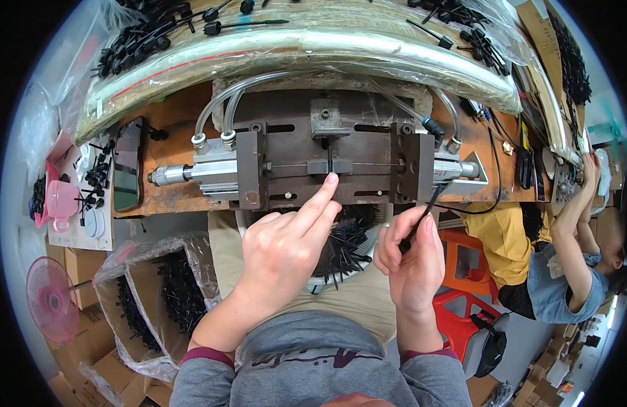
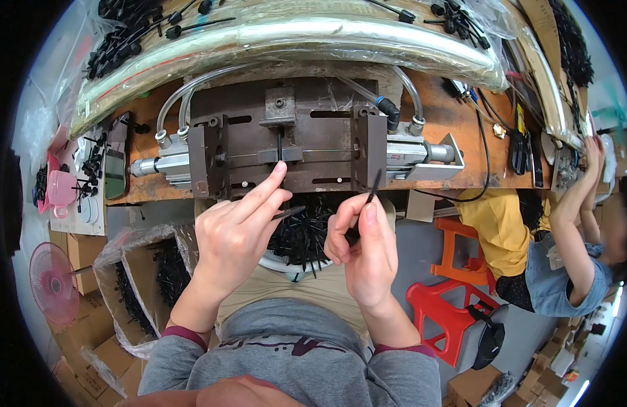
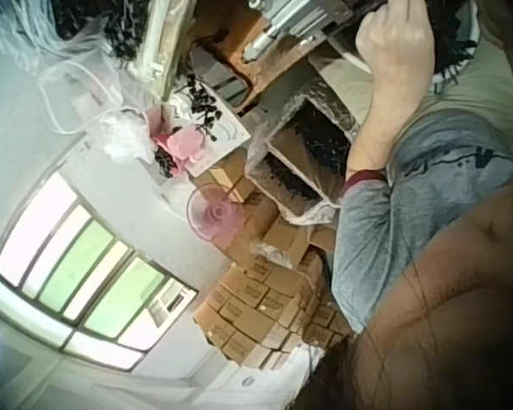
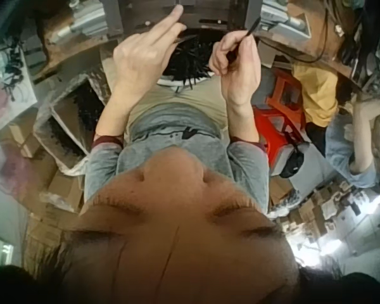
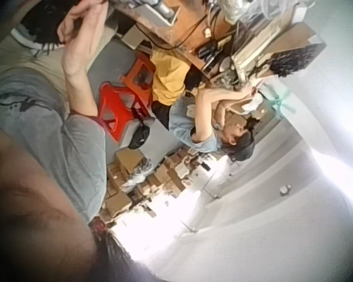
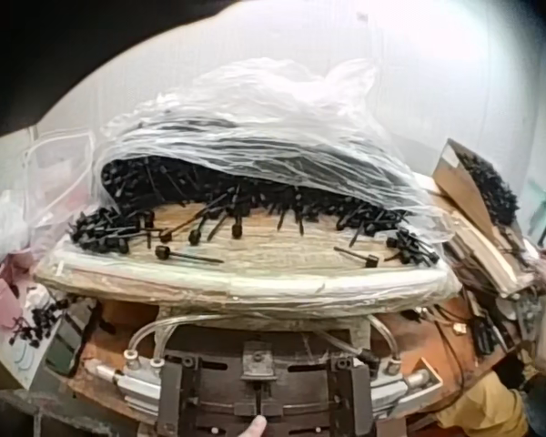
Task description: Assemble black plastic components using a pneumatic jig.
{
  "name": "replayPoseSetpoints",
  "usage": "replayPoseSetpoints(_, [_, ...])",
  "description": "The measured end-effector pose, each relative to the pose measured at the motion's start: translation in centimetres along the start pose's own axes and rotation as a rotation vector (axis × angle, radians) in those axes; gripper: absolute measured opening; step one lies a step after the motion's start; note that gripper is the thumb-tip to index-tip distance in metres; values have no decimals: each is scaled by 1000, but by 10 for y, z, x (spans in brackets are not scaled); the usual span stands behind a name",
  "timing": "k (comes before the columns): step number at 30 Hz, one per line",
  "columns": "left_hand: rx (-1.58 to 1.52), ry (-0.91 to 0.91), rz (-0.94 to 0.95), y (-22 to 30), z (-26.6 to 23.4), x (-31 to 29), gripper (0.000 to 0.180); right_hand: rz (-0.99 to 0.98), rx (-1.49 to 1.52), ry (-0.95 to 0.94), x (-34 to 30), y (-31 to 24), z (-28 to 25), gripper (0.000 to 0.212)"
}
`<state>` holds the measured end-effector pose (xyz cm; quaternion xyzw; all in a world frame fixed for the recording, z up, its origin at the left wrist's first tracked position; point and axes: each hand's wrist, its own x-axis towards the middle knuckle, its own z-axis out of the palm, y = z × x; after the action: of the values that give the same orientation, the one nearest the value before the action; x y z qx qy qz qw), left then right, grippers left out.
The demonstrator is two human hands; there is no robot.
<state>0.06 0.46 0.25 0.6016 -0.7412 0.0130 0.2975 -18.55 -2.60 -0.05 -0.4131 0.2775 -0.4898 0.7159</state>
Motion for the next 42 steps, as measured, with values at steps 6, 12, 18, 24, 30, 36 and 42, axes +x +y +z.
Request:
replayPoseSetpoints(6, [-3,-3,5,-2,-3,7,26,-202,-537,102,-3,-10,4,33])
replayPoseSetpoints(12, [-57,-11,-11,-3,-3,8,29,-36,-528,110,-7,-25,9,19])
replayPoseSetpoints(18, [-613,51,134,7,-13,-6,32,101,-316,68,-1,-10,3,10])
replayPoseSetpoints(24, [-526,-32,190,5,-14,-15,42,195,-201,-23,3,-4,5,14])
replayPoseSetpoints(30, [-443,76,172,6,-12,-18,36,188,-172,-24,6,3,5,13])
replayPoseSetpoints(36, [-113,60,56,-2,-6,-9,31,120,-353,52,4,0,7,19])
replayPoseSetpoints(42, [17,7,17,-1,-1,5,25,69,-505,55,-3,-4,8,15])
